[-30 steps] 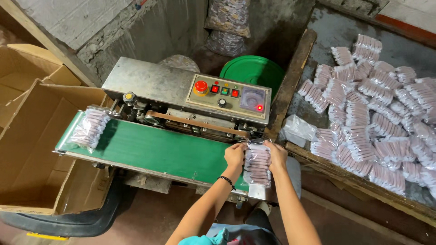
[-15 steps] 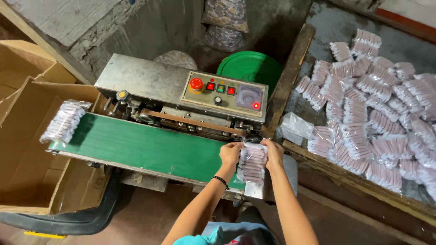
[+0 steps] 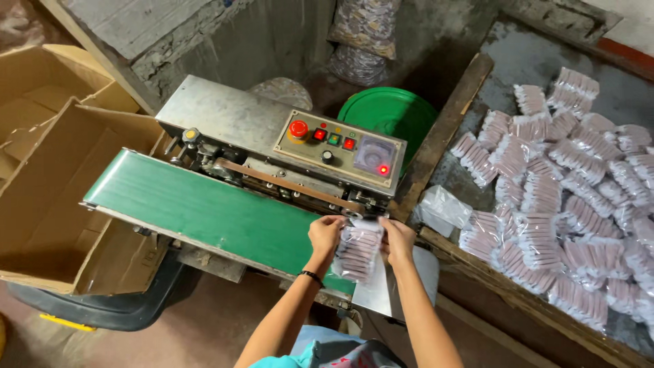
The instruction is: The person picks up plastic bags containing pink food items from a pile, feeds them one by one through a heat-sealing machine, and places the sealed bags onto a conveyor belt.
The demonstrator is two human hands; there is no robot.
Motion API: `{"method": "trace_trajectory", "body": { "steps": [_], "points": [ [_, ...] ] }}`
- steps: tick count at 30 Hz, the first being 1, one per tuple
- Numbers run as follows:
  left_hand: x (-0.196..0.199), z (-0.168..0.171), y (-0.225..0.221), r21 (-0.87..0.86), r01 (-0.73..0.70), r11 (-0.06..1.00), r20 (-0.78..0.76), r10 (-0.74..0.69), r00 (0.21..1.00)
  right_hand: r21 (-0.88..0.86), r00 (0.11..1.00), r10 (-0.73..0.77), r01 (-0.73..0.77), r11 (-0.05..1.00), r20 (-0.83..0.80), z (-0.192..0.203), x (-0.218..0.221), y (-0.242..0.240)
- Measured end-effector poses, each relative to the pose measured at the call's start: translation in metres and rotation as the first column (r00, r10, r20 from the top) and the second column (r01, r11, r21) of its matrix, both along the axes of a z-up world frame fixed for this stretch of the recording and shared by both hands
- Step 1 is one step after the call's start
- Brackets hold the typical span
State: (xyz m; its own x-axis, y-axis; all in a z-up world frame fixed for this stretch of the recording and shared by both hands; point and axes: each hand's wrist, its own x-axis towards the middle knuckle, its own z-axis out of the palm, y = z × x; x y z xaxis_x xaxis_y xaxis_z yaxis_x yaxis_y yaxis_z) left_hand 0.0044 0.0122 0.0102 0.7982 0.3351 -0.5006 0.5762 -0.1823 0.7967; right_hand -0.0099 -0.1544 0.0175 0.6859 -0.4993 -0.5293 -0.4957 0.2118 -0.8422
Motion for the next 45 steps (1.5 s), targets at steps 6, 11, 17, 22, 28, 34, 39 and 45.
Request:
{"method": "trace_trajectory", "body": {
  "steps": [6, 11, 17, 22, 28, 34, 39, 45],
  "points": [
    [-0.001, -0.005, 0.005, 0.034, 0.01, 0.999, 0.036, -0.011, 0.999, -0.04, 0.998, 0.062, -0.061, 0.997, 0.024, -0.016, 0.003, -0.008],
    [-0.012, 0.001, 0.0, 0.017, -0.009, 1.0, 0.014, 0.008, 1.0, -0.026, 0.995, 0.095, -0.094, 0.995, 0.029, -0.016, 0.004, -0.015],
    [-0.017, 0.007, 0.007, 0.012, -0.038, 0.999, 0.014, 0.038, 0.999, -0.053, 0.99, 0.136, -0.135, 0.989, 0.02, -0.013, 0.01, -0.008],
    [-0.01, 0.004, 0.025, 0.045, -0.036, 0.998, 0.09, 0.032, 0.995, 0.014, 0.987, 0.155, -0.156, 0.988, 0.049, 0.011, 0.002, -0.002],
    [-0.01, 0.018, 0.049, 0.1, -0.047, 0.994, 0.197, 0.027, 0.98, 0.028, 0.971, 0.226, -0.229, 0.973, 0.083, 0.058, -0.015, -0.007],
    [-0.025, 0.016, 0.058, 0.348, -0.204, 0.915, 0.58, -0.04, 0.813, -0.914, 0.992, 0.054, 0.083, 0.398, 0.113, 0.076, -0.051, -0.145],
    [-0.042, 0.092, -0.007, 0.302, -0.159, 0.94, 0.805, -0.162, 0.57, -0.806, 0.915, 0.105, -0.393, 0.442, -0.389, 0.071, -0.043, -0.232],
    [-0.071, 0.114, -0.074, 0.224, 0.166, 0.96, 0.763, -0.279, 0.583, -0.638, 0.827, 0.245, -0.551, 0.538, -0.507, 0.082, 0.001, -0.264]
  ]
}}
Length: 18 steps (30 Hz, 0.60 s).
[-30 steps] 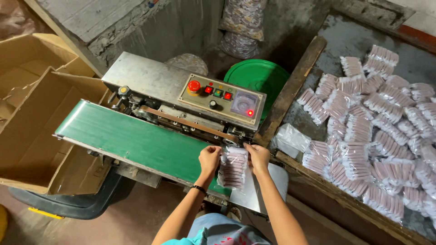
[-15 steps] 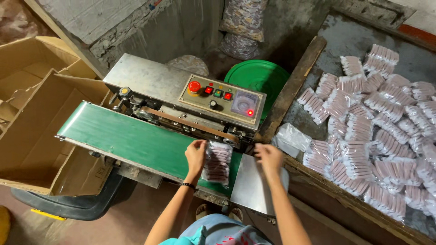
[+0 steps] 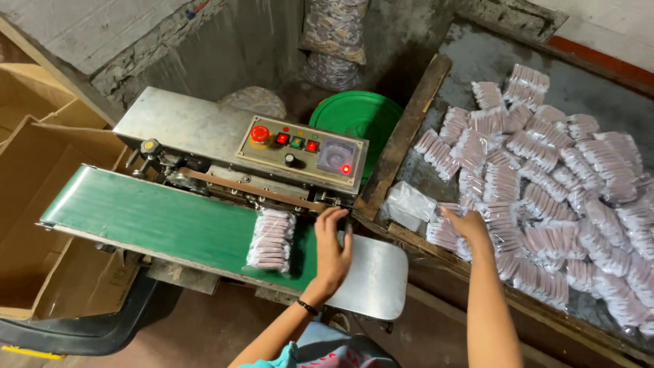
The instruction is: The person picks up plastic bags containing pink food items from a pile, feeds them one by one through a heat-sealing machine, and places the sealed bags onto a conveyor belt.
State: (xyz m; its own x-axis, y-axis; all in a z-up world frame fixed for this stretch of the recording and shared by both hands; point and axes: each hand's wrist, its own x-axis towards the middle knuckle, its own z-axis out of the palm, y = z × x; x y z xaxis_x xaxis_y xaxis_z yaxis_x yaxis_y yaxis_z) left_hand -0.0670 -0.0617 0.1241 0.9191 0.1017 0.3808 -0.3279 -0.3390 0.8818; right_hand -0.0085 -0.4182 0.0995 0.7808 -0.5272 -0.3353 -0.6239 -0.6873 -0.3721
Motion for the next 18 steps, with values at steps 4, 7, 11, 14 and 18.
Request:
{"method": "trace_trajectory", "body": {
  "steps": [4, 7, 11, 14, 18],
  "points": [
    [-0.019, -0.005, -0.011, -0.027, 0.099, 0.995, -0.104, -0.101, 0.989, -0.031, 0.999, -0.05, 0.049, 0.998, -0.012, 0.008, 0.002, 0.007],
    [-0.026, -0.001, -0.012, -0.023, 0.154, 0.988, -0.205, -0.156, 0.966, -0.027, 0.982, -0.13, 0.135, 0.99, 0.135, -0.056, 0.023, -0.039],
    [-0.03, 0.004, -0.015, -0.047, 0.21, 0.977, -0.267, -0.215, 0.939, 0.325, 0.881, -0.401, 0.313, 0.892, 0.25, -0.066, 0.025, -0.051],
    [-0.029, 0.003, -0.021, -0.064, 0.245, 0.968, -0.321, -0.252, 0.913, 0.591, 0.79, -0.517, 0.254, 0.765, 0.33, -0.079, 0.029, -0.055],
    [-0.024, 0.004, -0.036, -0.108, 0.282, 0.953, -0.346, -0.302, 0.888, 0.719, 0.692, -0.576, 0.12, 0.685, 0.434, -0.075, 0.018, -0.065]
  ]
}}
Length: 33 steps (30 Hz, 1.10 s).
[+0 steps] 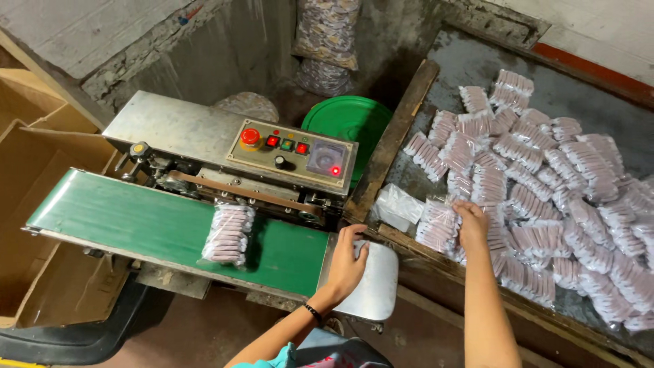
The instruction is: The person picks up plastic bags containing pink food items from a pile, feeds them one by one through a heat-sealing machine, and places the sealed bags onto a conveyor belt.
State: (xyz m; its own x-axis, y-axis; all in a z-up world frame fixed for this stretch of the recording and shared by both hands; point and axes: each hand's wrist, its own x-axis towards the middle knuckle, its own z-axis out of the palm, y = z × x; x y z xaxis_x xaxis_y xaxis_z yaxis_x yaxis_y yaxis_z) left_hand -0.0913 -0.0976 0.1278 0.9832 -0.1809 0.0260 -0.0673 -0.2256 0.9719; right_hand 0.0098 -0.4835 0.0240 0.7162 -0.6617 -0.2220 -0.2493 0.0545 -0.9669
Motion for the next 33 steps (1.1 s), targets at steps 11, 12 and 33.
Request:
{"method": "trace_trajectory", "body": {
  "steps": [11, 12, 33],
  "points": [
    [0.046, 0.026, -0.047, -0.39, -0.054, 0.919, -0.245, -0.047, 0.968, -0.034, 0.861, 0.299, -0.313, 0.949, 0.411, 0.145, -0.093, 0.193],
    [0.049, 0.018, -0.039, -0.42, -0.113, 0.9, -0.276, -0.008, 0.961, 0.145, 0.831, 0.209, -0.325, 0.934, 0.516, 0.145, -0.094, 0.208],
    [0.061, -0.161, 0.049, -0.214, -0.539, 0.815, -0.726, 0.237, 0.646, -0.062, 0.966, 0.216, -0.226, 0.972, -0.139, 0.022, -0.054, 0.289]
  ]
}}
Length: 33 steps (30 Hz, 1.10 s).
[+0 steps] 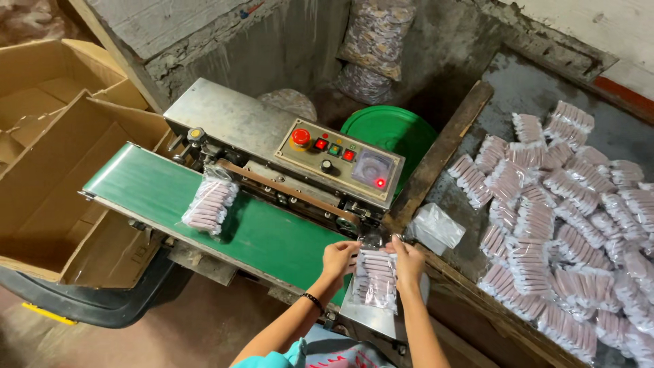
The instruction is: The person picks up plastic bags containing pink food items from a pile, feeds them one by one through a heat-sealing machine, and places the sealed bags onto a conveyor belt.
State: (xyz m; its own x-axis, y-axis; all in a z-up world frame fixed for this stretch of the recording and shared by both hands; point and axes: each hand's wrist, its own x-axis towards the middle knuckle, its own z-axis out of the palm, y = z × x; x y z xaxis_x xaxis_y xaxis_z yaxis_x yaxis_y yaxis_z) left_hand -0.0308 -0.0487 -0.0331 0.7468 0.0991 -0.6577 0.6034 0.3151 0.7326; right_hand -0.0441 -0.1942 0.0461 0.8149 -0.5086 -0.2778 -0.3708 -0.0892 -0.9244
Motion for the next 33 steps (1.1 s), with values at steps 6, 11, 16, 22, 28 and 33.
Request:
{"method": "trace_trajectory", "body": {
  "steps": [6, 11, 16, 22, 28, 33],
  "points": [
    [0.017, 0.008, 0.018, 0.241, 0.028, 0.97, 0.004, -0.029, 1.0, 0.048, 0.993, -0.074, 0.079, 0.996, -0.097, -0.028, 0.014, 0.01],
    [0.022, 0.028, 0.038, 0.371, 0.042, 0.928, 0.017, -0.052, 0.998, 0.028, 0.987, -0.11, 0.114, 0.993, -0.117, -0.049, 0.034, 0.025],
    [0.025, 0.04, 0.052, 0.484, 0.074, 0.872, 0.061, -0.117, 0.991, 0.001, 0.975, -0.136, 0.139, 0.99, -0.174, -0.05, 0.032, 0.03],
    [0.021, 0.038, 0.04, 0.416, 0.136, 0.899, 0.002, -0.15, 0.989, -0.058, 0.974, -0.094, 0.084, 0.995, -0.205, 0.006, 0.016, 0.033],
    [0.026, 0.046, 0.055, 0.382, 0.06, 0.922, 0.014, -0.071, 0.997, -0.116, 0.988, -0.034, 0.016, 0.993, -0.154, -0.074, 0.042, 0.012],
    [0.034, 0.025, 0.074, 0.48, 0.025, 0.877, 0.041, -0.051, 0.998, 0.195, 0.988, 0.046, -0.017, 0.981, -0.145, -0.02, 0.033, 0.032]
  ]
}}
